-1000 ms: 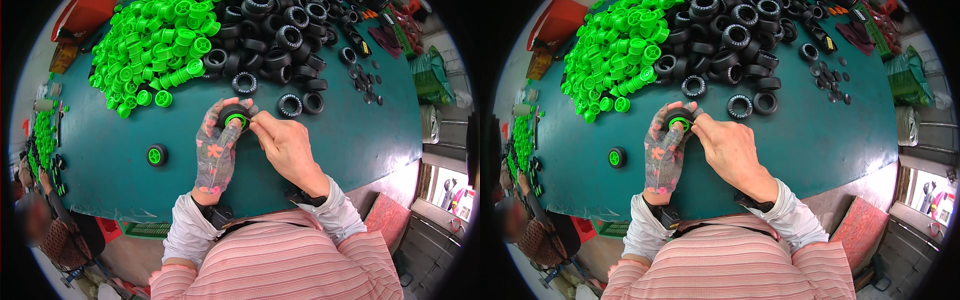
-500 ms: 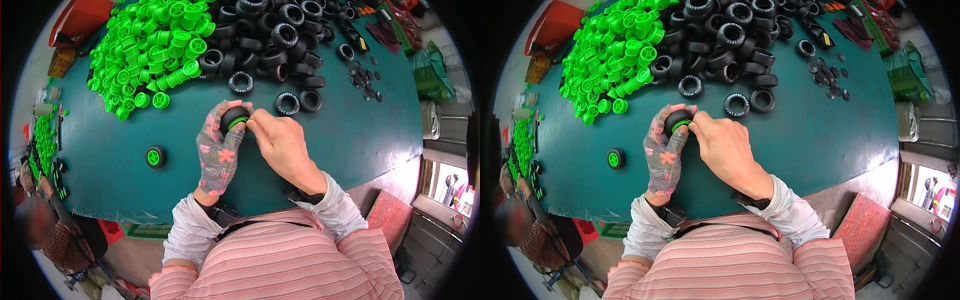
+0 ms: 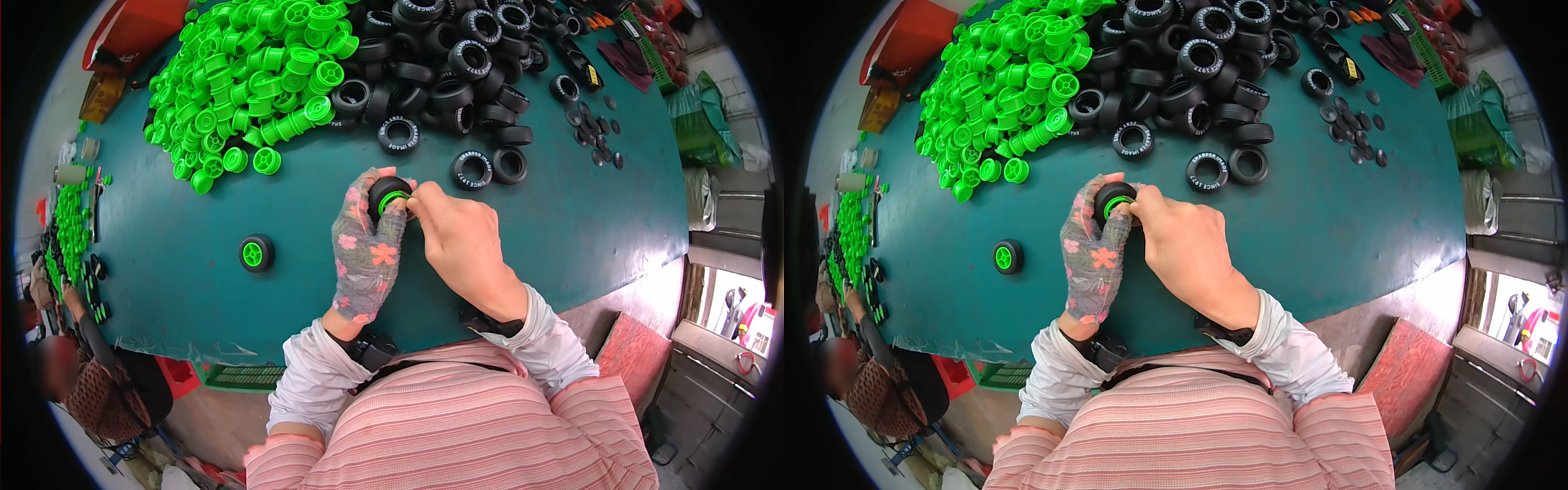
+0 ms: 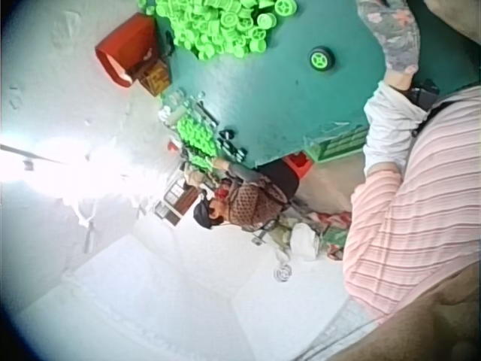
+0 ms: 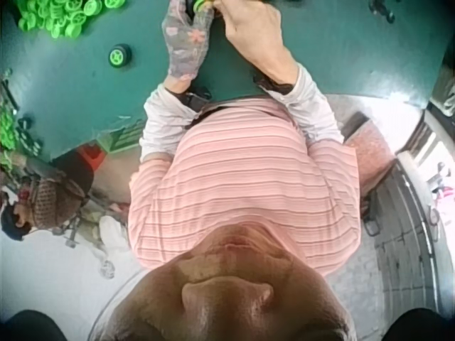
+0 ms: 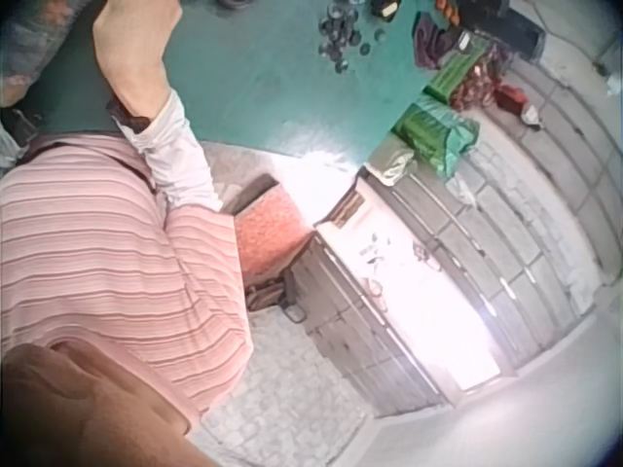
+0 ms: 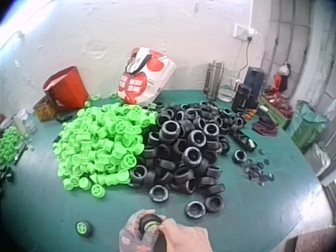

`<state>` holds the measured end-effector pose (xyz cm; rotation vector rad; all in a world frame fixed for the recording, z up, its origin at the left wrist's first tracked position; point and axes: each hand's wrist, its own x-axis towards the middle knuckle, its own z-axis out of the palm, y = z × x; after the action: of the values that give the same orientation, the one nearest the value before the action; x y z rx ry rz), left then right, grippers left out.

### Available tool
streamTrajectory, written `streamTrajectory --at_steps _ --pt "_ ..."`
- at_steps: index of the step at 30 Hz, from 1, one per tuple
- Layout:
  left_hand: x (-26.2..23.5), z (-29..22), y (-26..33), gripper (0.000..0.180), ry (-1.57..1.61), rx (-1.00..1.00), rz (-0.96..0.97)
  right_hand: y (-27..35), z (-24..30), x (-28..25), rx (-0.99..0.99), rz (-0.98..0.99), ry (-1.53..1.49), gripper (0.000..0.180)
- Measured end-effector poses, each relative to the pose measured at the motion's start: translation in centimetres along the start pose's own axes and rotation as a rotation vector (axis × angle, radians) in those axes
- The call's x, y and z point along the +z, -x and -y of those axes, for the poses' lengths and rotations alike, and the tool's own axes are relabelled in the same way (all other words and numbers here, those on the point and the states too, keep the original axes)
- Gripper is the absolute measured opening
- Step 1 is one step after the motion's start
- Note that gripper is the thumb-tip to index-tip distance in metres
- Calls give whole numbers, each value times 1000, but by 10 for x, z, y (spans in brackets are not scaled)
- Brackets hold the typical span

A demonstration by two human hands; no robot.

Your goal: Assembling plastic toy wheels by inserting green hubs into black rubber tires on a factory workbench.

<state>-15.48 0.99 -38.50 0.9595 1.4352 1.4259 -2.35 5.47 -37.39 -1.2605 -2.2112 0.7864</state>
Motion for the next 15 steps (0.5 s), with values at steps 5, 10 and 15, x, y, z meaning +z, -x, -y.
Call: streamTrajectory --at_steps 5,10,15 --pt "-7 4 0 37 -95 13 33 0 2 1 -213 -28 184 10" --pt "-10 9 -5 40 -193 5 108 0 0 -3 -117 -36 65 9" --pt "-2 3 -3 40 -9 100 106 -1 -3 -8 -100 -19 38 9"
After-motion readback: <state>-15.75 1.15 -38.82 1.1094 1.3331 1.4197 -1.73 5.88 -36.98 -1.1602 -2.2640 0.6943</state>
